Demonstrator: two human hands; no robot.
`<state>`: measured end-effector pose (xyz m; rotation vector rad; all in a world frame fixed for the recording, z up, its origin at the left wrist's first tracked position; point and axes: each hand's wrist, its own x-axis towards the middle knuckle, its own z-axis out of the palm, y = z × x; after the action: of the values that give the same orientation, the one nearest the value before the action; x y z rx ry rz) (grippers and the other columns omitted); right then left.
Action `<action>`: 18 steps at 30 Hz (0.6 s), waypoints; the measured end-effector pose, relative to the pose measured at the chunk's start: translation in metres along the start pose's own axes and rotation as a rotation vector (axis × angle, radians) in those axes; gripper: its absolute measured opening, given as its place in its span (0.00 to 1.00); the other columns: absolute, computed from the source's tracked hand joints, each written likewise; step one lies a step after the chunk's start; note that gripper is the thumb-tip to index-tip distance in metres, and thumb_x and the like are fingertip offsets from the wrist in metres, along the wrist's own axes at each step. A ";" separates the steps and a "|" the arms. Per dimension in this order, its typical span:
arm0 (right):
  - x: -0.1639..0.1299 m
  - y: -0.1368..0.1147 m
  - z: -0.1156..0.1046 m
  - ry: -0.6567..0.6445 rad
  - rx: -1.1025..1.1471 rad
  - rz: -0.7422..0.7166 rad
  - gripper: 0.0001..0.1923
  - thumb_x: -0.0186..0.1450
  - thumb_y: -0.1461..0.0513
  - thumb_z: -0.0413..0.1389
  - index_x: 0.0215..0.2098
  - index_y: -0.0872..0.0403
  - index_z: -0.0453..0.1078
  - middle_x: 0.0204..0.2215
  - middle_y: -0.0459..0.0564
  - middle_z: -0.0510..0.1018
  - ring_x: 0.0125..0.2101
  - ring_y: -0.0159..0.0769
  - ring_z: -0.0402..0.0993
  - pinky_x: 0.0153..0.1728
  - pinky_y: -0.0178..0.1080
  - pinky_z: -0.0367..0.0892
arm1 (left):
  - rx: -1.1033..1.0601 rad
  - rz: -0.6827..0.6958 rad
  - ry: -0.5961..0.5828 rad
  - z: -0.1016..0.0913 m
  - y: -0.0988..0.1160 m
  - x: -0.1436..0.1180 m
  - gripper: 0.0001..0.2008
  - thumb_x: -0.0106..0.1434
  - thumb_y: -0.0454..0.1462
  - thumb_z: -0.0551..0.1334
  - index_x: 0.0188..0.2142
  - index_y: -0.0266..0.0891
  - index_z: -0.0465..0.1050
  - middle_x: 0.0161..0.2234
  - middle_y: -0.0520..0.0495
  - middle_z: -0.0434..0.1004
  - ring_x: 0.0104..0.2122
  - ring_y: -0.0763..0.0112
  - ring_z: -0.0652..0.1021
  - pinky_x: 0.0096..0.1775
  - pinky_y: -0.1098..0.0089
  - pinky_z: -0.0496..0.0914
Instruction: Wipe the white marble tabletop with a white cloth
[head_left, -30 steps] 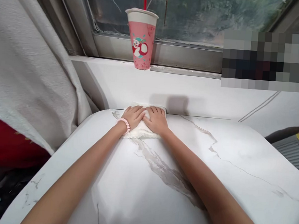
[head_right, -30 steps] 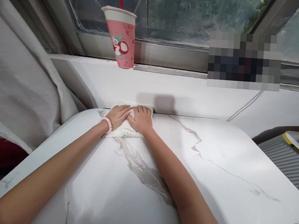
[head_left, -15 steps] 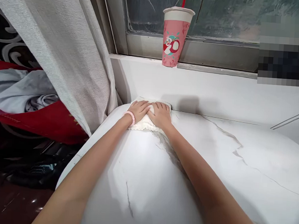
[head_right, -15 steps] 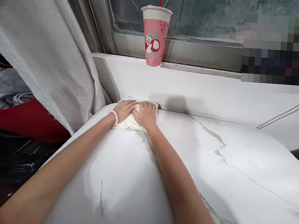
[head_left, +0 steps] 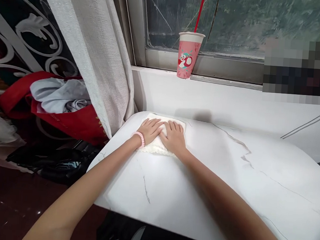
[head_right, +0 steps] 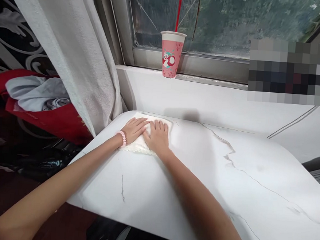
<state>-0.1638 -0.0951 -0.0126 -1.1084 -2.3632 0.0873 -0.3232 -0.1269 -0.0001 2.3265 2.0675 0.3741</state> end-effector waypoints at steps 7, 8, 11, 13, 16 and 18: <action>-0.080 -0.040 -0.028 -0.049 0.001 -0.013 0.29 0.72 0.54 0.44 0.64 0.62 0.61 0.65 0.62 0.62 0.65 0.54 0.55 0.65 0.55 0.47 | -0.022 0.089 0.031 -0.006 0.025 -0.086 0.27 0.73 0.47 0.39 0.65 0.43 0.59 0.66 0.45 0.60 0.67 0.62 0.58 0.67 0.51 0.48; -0.090 -0.046 -0.032 -0.056 0.002 -0.019 0.29 0.72 0.54 0.44 0.65 0.63 0.60 0.65 0.63 0.61 0.65 0.55 0.54 0.65 0.56 0.46 | -0.020 0.099 0.036 -0.008 0.028 -0.097 0.27 0.73 0.47 0.40 0.65 0.43 0.59 0.67 0.44 0.60 0.67 0.62 0.58 0.67 0.51 0.48; -0.116 -0.062 -0.042 -0.071 0.014 -0.052 0.30 0.73 0.53 0.43 0.66 0.63 0.58 0.66 0.65 0.59 0.66 0.56 0.51 0.65 0.59 0.46 | -0.009 0.118 0.046 -0.012 0.035 -0.130 0.27 0.73 0.47 0.41 0.66 0.43 0.58 0.67 0.43 0.59 0.67 0.60 0.58 0.67 0.50 0.49; -0.131 -0.071 -0.047 -0.085 0.034 -0.071 0.31 0.73 0.53 0.42 0.67 0.64 0.57 0.67 0.66 0.57 0.67 0.57 0.49 0.65 0.60 0.45 | 0.002 0.123 0.048 -0.013 0.039 -0.149 0.27 0.73 0.48 0.42 0.66 0.43 0.57 0.67 0.43 0.59 0.67 0.60 0.58 0.67 0.50 0.49; -0.150 -0.083 -0.054 -0.110 0.075 -0.099 0.32 0.73 0.53 0.43 0.68 0.64 0.54 0.68 0.68 0.53 0.69 0.58 0.44 0.65 0.62 0.44 | 0.017 0.130 0.065 -0.014 0.041 -0.173 0.28 0.73 0.48 0.41 0.67 0.43 0.56 0.67 0.44 0.58 0.67 0.61 0.58 0.67 0.51 0.49; -0.160 -0.091 -0.058 -0.128 0.103 -0.114 0.32 0.73 0.53 0.42 0.69 0.64 0.53 0.68 0.69 0.51 0.69 0.59 0.41 0.65 0.63 0.43 | 0.026 0.136 0.074 -0.016 0.041 -0.186 0.28 0.73 0.49 0.40 0.67 0.43 0.56 0.68 0.44 0.58 0.67 0.62 0.58 0.67 0.52 0.48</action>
<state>-0.1152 -0.2813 -0.0072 -0.9431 -2.4994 0.2433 -0.3050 -0.3167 -0.0105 2.5132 1.9610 0.4445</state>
